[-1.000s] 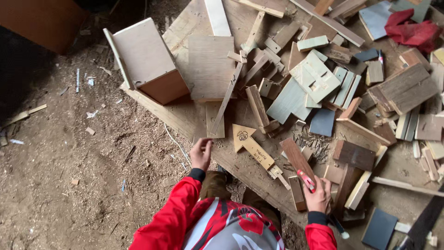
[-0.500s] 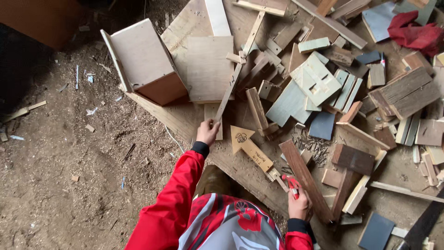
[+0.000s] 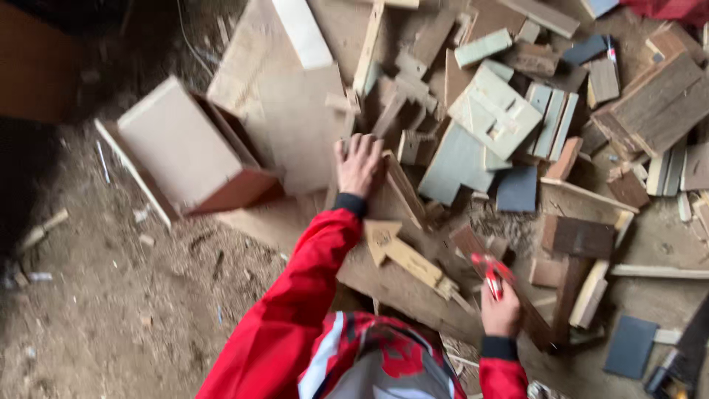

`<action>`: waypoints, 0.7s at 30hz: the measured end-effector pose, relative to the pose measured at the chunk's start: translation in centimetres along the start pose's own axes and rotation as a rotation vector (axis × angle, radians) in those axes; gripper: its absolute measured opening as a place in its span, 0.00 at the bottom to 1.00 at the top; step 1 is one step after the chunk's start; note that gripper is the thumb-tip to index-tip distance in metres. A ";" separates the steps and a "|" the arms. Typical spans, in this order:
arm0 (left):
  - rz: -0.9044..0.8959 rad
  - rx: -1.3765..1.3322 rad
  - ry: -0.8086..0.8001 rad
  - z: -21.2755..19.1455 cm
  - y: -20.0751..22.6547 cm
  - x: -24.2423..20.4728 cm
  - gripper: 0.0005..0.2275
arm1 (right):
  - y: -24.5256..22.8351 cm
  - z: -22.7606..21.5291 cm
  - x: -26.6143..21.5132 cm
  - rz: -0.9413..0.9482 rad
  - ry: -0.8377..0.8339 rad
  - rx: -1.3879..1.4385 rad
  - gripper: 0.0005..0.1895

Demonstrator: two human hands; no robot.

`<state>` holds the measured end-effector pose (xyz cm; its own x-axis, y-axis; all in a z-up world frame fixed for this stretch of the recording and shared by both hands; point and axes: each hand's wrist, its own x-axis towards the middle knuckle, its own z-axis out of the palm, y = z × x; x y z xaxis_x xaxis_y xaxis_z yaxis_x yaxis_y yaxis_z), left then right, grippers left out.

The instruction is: The person repeatedly hammers small wooden pieces on a cluttered workbench using a red claw hammer. They pick up various scraps, strike them to break or separate parts, and place the resulting pieces back on the bench.

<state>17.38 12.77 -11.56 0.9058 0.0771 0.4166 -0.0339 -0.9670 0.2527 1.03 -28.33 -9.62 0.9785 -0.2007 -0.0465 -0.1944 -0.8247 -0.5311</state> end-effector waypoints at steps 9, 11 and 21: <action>0.016 0.063 -0.199 12.5 -4.3 6.5 0.27 | -4.0 -1.0 -5.0 0.231 0.047 -0.096 0.14; -0.064 -0.043 -0.308 11.2 -4.4 8.2 0.27 | -4.6 -0.2 -5.1 0.259 0.062 -0.050 0.13; -0.012 -0.958 0.039 -2.1 -0.9 13.5 0.34 | -7.0 1.2 -5.8 0.337 0.091 0.053 0.14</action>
<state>28.72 15.21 -4.38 0.8942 0.1105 0.4337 -0.3714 -0.3577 0.8568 -3.17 -20.73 -6.67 0.8494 -0.5053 -0.1520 -0.4992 -0.6761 -0.5420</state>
